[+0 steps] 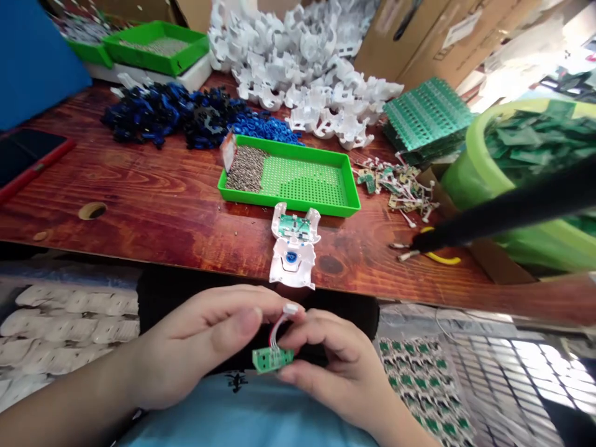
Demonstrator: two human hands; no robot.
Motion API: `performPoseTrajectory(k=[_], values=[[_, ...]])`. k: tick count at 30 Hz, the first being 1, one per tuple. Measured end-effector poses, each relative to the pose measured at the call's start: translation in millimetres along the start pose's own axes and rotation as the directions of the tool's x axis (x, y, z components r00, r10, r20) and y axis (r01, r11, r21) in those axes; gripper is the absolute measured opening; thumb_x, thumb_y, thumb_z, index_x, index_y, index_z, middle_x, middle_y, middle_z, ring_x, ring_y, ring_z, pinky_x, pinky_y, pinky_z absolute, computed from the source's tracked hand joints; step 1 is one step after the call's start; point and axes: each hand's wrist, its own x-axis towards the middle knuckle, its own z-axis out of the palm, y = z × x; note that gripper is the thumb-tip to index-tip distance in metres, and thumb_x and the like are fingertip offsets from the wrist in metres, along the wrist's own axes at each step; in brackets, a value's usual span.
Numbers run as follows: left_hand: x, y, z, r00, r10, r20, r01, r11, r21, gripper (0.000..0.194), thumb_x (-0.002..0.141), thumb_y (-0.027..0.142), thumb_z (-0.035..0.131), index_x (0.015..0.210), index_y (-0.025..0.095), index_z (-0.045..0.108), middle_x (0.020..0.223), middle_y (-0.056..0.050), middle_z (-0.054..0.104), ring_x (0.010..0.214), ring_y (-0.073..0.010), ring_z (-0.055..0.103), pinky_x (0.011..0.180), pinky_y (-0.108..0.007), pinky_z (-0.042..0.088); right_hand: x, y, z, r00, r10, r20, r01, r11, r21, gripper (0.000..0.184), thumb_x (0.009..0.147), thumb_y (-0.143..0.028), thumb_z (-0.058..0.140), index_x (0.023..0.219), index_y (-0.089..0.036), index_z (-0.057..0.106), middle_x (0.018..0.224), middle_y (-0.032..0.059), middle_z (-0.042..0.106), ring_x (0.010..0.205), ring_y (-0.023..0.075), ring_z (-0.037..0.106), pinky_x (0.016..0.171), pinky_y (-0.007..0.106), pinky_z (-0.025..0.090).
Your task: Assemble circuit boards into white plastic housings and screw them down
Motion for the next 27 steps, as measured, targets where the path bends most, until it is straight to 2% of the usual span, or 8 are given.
performPoseTrajectory(k=[3,7,10,12,14,17,22,27], values=[[3.1,6.1,-5.6,0.997,0.078,0.015,-0.079,0.988,0.13,0.033,0.094,0.04,0.04,0.108,0.032,0.069,0.109,0.0,0.073,0.102,-0.0207,0.066,0.082,-0.028,0.056,0.8,-0.3,-4.6,0.998,-0.061,0.006,0.061,0.996,-0.057,0.022,0.077,-0.013,0.07,0.096,-0.022,0.063,0.084,0.0001,0.067,0.076,0.011,0.065,0.069,0.019,0.054],[20.5,11.1,-39.0,0.988,-0.001,-0.157,0.084,0.849,0.522,0.035,0.094,0.041,0.039,0.1,0.026,0.069,0.099,0.001,0.074,0.091,-0.0171,0.068,0.078,-0.024,0.054,2.8,7.6,-18.1,0.949,-0.21,-0.236,0.135,0.945,-0.298,0.029,0.078,-0.008,0.065,0.102,-0.024,0.062,0.088,0.0015,0.065,0.079,0.0133,0.063,0.069,0.021,0.055],[44.4,8.1,-94.4,0.892,0.082,-0.445,0.3,0.63,0.716,0.033,0.093,0.041,0.041,0.097,0.021,0.067,0.096,-0.003,0.073,0.09,-0.0218,0.066,0.078,-0.03,0.052,5.7,25.3,-29.9,0.797,-0.285,-0.532,0.045,0.907,-0.419,0.026,0.075,-0.013,0.069,0.099,-0.023,0.065,0.094,0.004,0.064,0.082,0.018,0.062,0.076,0.03,0.053],[63.2,2.7,-138.9,0.824,0.13,-0.552,0.411,0.533,0.739,0.029,0.092,0.036,0.044,0.103,0.018,0.064,0.099,-0.007,0.07,0.094,-0.0255,0.064,0.082,-0.037,0.05,9.1,39.9,-37.6,0.737,-0.284,-0.613,-0.008,0.904,-0.429,0.027,0.073,-0.019,0.072,0.099,-0.021,0.066,0.095,0.0062,0.064,0.082,0.0216,0.061,0.078,0.037,0.052],[81.8,-4.3,-179.5,0.769,0.168,-0.617,0.504,0.433,0.747,0.028,0.091,0.034,0.05,0.11,0.015,0.06,0.116,-0.011,0.063,0.107,-0.0257,0.058,0.093,-0.047,0.045,13.1,52.7,-43.7,0.745,-0.265,-0.612,-0.041,0.897,-0.439,0.027,0.074,-0.025,0.072,0.099,-0.019,0.065,0.096,0.0075,0.063,0.084,0.0233,0.06,0.081,0.04,0.049],[104.6,-15.9,-219.3,0.764,0.151,-0.628,0.566,0.312,0.763,0.031,0.088,0.034,0.058,0.113,0.017,0.058,0.125,-0.01,0.056,0.113,-0.0265,0.053,0.096,-0.051,0.043,18.3,64.0,-47.8,0.757,-0.251,-0.603,-0.082,0.879,-0.469,0.023,0.078,-0.03,0.068,0.097,-0.018,0.064,0.095,0.0069,0.061,0.086,0.0217,0.058,0.083,0.038,0.046],[119.7,-30.0,-236.6,0.777,0.077,-0.624,0.597,0.225,0.77,0.03,0.087,0.033,0.059,0.112,0.016,0.059,0.124,-0.01,0.056,0.111,-0.0264,0.054,0.094,-0.05,0.045,19.9,70.5,-48.3,0.774,-0.26,-0.578,-0.083,0.863,-0.499,0.023,0.079,-0.03,0.068,0.097,-0.018,0.063,0.095,0.0055,0.06,0.086,0.0189,0.057,0.079,0.033,0.046],[104.7,-29.3,-229.8,0.791,0.02,-0.612,0.583,0.276,0.764,0.024,0.087,0.037,0.059,0.098,0.016,0.064,0.108,-0.007,0.065,0.1,-0.0224,0.061,0.09,-0.045,0.048,15.2,77.3,-51.0,0.781,-0.247,-0.573,-0.074,0.875,-0.479,0.023,0.078,-0.025,0.068,0.1,-0.019,0.063,0.098,0.0062,0.06,0.089,0.0197,0.057,0.078,0.034,0.046]])
